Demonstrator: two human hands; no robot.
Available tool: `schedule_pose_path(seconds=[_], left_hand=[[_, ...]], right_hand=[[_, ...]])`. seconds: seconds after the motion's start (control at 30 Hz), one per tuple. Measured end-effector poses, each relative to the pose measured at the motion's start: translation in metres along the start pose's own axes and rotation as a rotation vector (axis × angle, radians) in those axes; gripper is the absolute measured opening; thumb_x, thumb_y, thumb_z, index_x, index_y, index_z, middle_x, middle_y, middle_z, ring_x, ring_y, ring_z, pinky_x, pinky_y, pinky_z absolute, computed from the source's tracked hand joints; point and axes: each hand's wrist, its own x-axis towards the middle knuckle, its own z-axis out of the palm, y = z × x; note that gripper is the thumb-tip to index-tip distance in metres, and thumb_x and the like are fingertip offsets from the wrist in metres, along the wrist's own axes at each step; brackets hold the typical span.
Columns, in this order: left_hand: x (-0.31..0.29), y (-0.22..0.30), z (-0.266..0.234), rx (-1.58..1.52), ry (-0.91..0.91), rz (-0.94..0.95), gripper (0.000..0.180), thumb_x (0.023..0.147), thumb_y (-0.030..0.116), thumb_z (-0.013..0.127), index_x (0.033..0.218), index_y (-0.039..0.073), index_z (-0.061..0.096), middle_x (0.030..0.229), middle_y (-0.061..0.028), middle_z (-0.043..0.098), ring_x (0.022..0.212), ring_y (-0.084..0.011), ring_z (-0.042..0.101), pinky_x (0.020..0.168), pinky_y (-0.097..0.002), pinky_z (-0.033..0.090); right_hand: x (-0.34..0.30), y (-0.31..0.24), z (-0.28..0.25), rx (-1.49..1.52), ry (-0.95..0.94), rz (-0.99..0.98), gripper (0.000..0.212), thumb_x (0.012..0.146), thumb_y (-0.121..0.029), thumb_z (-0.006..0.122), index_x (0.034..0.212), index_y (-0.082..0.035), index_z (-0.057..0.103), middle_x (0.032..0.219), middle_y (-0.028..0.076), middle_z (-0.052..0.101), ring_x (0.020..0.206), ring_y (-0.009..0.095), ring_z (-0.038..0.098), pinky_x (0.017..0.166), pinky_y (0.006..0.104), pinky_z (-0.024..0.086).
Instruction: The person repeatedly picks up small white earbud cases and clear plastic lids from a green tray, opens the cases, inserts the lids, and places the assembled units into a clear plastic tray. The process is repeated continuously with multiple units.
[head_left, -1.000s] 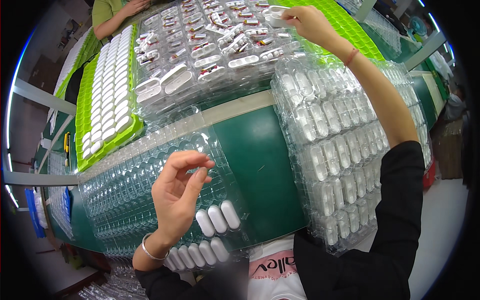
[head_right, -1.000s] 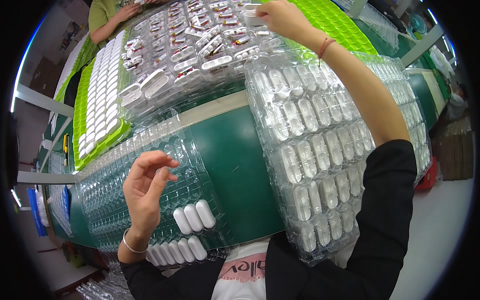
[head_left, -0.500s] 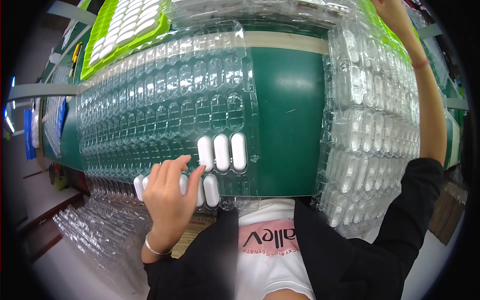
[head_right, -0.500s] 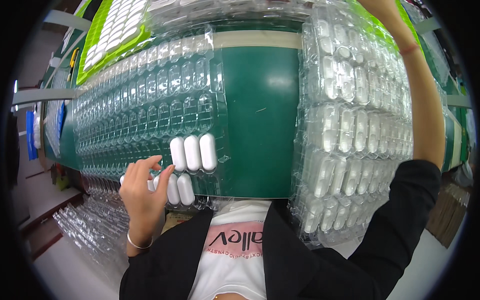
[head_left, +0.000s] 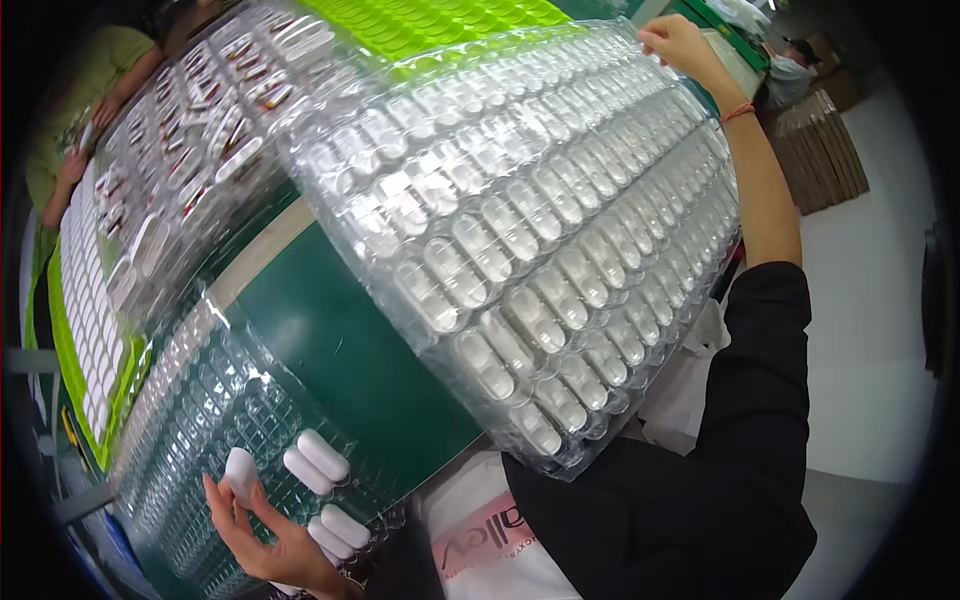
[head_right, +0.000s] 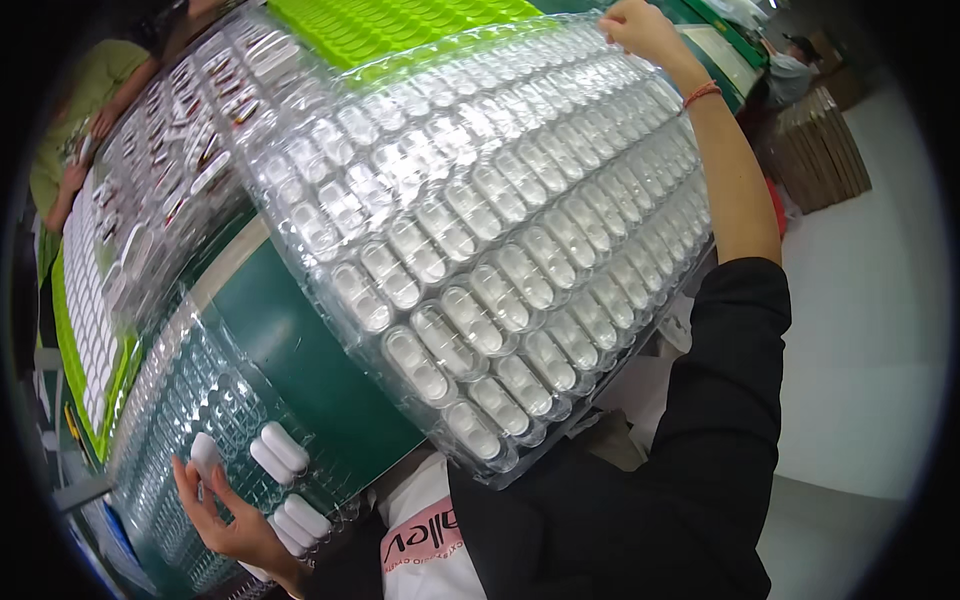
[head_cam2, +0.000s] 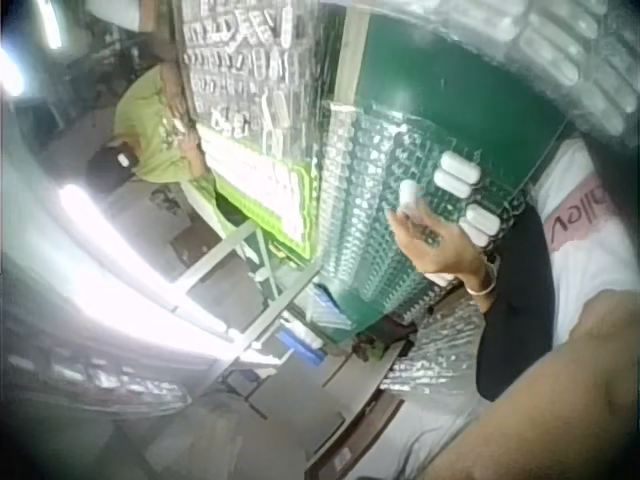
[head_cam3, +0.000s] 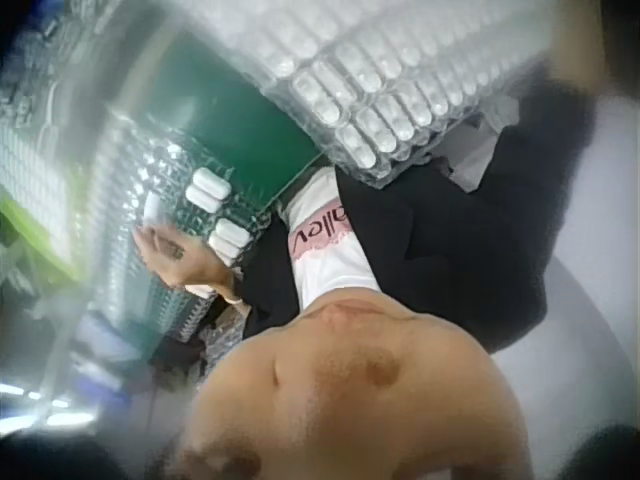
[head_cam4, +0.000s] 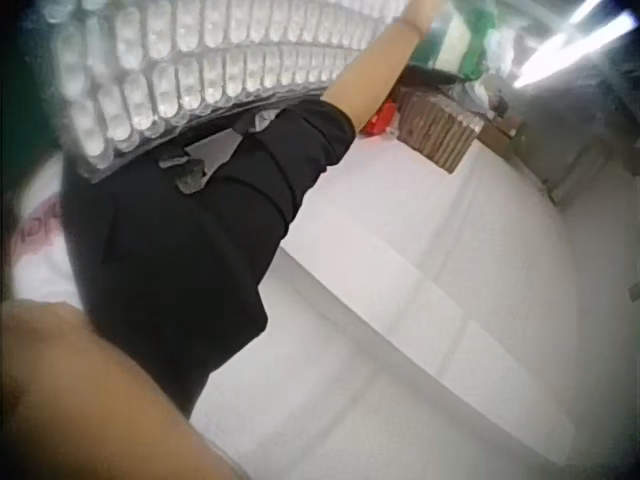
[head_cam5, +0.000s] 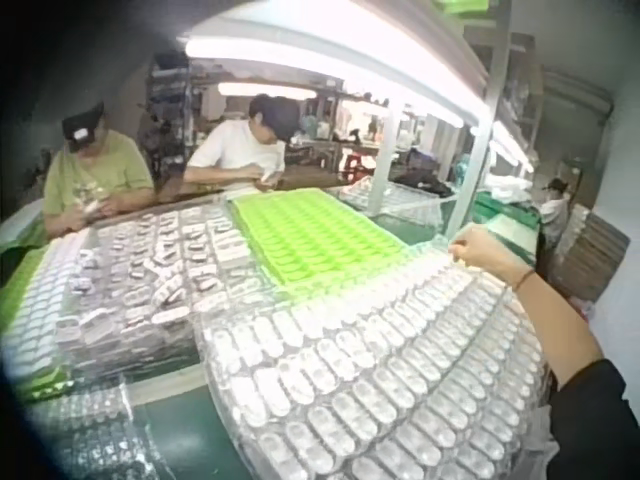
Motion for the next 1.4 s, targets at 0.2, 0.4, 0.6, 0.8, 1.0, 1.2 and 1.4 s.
schedule_pose_path(seconds=[0.2, 0.4, 0.6, 0.8, 1.0, 1.2, 1.4], left_hand=[[0.031, 0.010, -0.016, -0.532, -0.494, -0.183, 0.051, 0.091, -0.009, 0.052, 0.140, -0.004, 0.042, 0.127, -0.0165, 0.055, 0.110, -0.0185, 0.058, 0.092, -0.0289, 0.048], [0.049, 0.029, -0.010, -0.495, -0.498, -0.108, 0.044, 0.089, -0.012, 0.056, 0.132, -0.010, 0.046, 0.117, -0.0230, 0.061, 0.104, -0.0259, 0.063, 0.087, -0.0337, 0.054], [0.050, 0.018, -0.002, -0.514, -0.531, -0.114, 0.050, 0.090, -0.008, 0.053, 0.138, -0.005, 0.042, 0.125, -0.0168, 0.056, 0.110, -0.0178, 0.058, 0.091, -0.0282, 0.047], [0.044, 0.014, 0.000, -0.620, -0.429, -0.201, 0.044, 0.090, -0.004, 0.055, 0.134, -0.006, 0.047, 0.115, -0.0154, 0.061, 0.107, -0.0196, 0.059, 0.091, -0.0303, 0.047], [0.042, 0.006, -0.009, -0.697, -0.362, -0.286, 0.045, 0.088, -0.003, 0.060, 0.131, -0.009, 0.047, 0.114, -0.0180, 0.060, 0.105, -0.0217, 0.060, 0.088, -0.0306, 0.050], [0.064, 0.015, -0.008, -0.795, -0.464, -0.296, 0.044, 0.088, -0.001, 0.062, 0.129, -0.008, 0.046, 0.110, -0.0175, 0.063, 0.104, -0.0212, 0.061, 0.088, -0.0310, 0.051], [0.092, 0.033, 0.016, -1.136, -0.767, -0.428, 0.046, 0.088, 0.006, 0.067, 0.127, -0.006, 0.046, 0.113, -0.0177, 0.062, 0.106, -0.0219, 0.061, 0.093, -0.0345, 0.050]], right_hand=[[-0.051, 0.082, 0.004, -0.125, -0.176, 0.237, 0.021, 0.083, -0.026, 0.064, 0.086, -0.006, 0.072, 0.078, 0.008, 0.071, 0.072, 0.022, 0.068, 0.069, 0.0353, 0.052], [-0.071, 0.111, 0.021, -0.215, -0.141, 0.301, 0.022, 0.080, -0.027, 0.068, 0.095, -0.011, 0.069, 0.093, 0.007, 0.071, 0.089, 0.027, 0.067, 0.079, 0.0376, 0.051], [-0.061, 0.104, 0.035, -0.260, -0.092, 0.285, 0.015, 0.077, -0.021, 0.063, 0.087, -0.009, 0.066, 0.090, 0.011, 0.069, 0.088, 0.031, 0.066, 0.078, 0.0401, 0.051], [-0.067, 0.118, 0.042, -0.335, -0.006, 0.102, 0.011, 0.079, -0.015, 0.057, 0.081, -0.006, 0.063, 0.088, 0.014, 0.064, 0.091, 0.034, 0.057, 0.078, 0.0438, 0.048], [-0.055, 0.090, 0.042, -0.364, -0.075, 0.260, 0.012, 0.075, -0.016, 0.061, 0.079, -0.005, 0.062, 0.086, 0.015, 0.063, 0.091, 0.034, 0.057, 0.077, 0.0427, 0.047], [-0.052, 0.047, 0.017, 0.396, 0.013, 0.161, 0.018, 0.086, -0.021, 0.065, 0.090, -0.003, 0.064, 0.095, 0.011, 0.068, 0.085, 0.019, 0.064, 0.070, 0.0327, 0.051], [-0.086, -0.230, 0.029, 1.284, -0.567, -0.235, 0.031, 0.098, -0.021, 0.054, 0.117, 0.003, 0.060, 0.106, 0.016, 0.067, 0.097, 0.022, 0.068, 0.078, 0.0318, 0.060]])
